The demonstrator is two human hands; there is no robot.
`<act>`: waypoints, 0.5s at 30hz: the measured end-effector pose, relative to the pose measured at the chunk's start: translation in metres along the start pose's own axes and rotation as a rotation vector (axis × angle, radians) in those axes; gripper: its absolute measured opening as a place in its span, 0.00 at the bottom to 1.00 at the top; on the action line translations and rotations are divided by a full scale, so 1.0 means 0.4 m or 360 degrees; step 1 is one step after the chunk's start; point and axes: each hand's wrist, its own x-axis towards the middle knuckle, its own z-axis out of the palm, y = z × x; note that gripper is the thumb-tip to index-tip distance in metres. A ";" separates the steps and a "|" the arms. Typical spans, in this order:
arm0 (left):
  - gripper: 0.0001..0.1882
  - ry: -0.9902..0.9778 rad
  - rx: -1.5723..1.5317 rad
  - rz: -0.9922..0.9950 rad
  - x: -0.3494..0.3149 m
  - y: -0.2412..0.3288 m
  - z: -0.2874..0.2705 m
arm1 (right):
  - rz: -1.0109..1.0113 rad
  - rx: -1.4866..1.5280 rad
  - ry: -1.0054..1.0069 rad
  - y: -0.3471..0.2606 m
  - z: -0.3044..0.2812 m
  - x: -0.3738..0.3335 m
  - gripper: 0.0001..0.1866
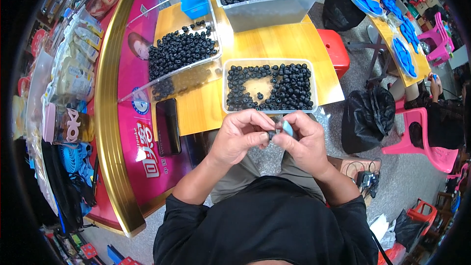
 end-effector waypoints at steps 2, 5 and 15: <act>0.08 0.0038 0.0186 0.0042 -0.001 0.004 0.011 | 0.0110 0.0053 0.0025 -0.001 -0.002 0.003 0.11; 0.07 -0.0030 0.0240 -0.0021 -0.002 0.046 0.000 | 0.0148 -0.0183 -0.0047 0.010 -0.018 0.004 0.09; 0.11 0.1254 0.3114 0.1099 0.065 0.326 -0.201 | 0.0341 0.0036 0.0247 0.064 -0.111 0.009 0.12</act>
